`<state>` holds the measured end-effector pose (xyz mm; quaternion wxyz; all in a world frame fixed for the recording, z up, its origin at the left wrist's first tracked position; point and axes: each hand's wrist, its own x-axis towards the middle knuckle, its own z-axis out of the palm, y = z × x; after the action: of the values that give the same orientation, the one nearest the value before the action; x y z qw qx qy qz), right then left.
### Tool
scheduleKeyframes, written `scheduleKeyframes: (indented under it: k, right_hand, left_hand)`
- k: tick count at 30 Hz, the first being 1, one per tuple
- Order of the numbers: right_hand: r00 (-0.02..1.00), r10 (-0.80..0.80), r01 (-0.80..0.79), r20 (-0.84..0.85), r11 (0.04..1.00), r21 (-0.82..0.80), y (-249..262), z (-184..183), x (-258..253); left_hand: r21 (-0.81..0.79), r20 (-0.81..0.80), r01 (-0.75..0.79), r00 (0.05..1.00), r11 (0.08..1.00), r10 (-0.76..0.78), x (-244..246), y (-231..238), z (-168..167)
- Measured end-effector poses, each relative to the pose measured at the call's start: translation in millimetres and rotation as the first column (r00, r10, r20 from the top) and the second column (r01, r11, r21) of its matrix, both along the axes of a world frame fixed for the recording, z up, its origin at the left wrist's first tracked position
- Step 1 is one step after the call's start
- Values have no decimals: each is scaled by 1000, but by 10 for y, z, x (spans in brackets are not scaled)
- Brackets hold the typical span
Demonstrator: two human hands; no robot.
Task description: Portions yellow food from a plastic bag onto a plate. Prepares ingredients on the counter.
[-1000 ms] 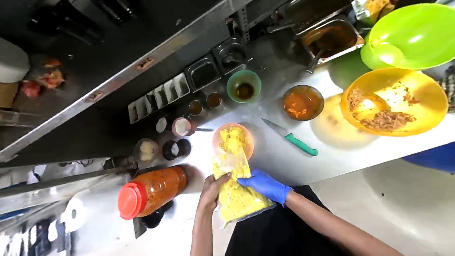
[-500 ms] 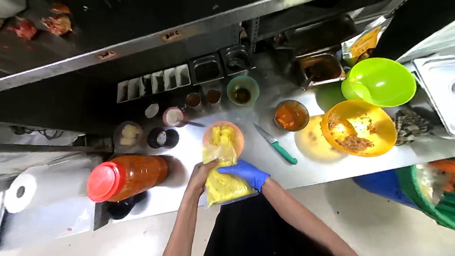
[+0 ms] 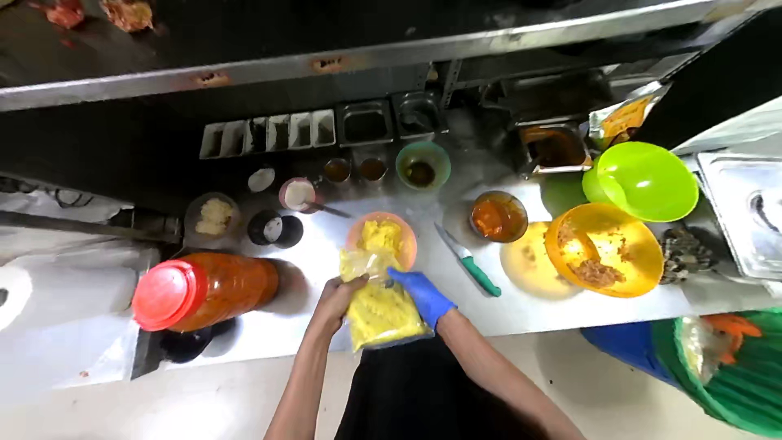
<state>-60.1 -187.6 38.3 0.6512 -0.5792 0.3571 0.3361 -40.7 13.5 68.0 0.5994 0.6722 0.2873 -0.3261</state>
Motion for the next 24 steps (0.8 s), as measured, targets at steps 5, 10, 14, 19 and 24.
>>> scheduleKeyframes:
  k: [5, 10, 14, 19, 24]
  right_hand:
    - [1000, -8, 13, -27, 983, 185, -23, -153, 106]
    - [995, -95, 95, 17, 995, -15, 36, -197, 168]
    - [997, -75, 75, 35, 997, 16, 43, -132, 114]
    - [993, -92, 90, 68, 995, 40, 88, -43, 43]
    - [991, 40, -30, 127, 996, -86, 69, 77, 39]
  left_hand:
    - [-95, 31, 46, 999, 994, -43, -54, 29, -23]
    - [-157, -1, -16, 1000, 988, 16, -175, 76, 66]
    - [-138, -44, -72, 997, 988, 67, -214, 124, 100]
    - [-145, 13, -78, 997, 986, 80, -297, 156, 174]
    - [-64, 205, 19, 979, 998, -6, -501, 200, 3]
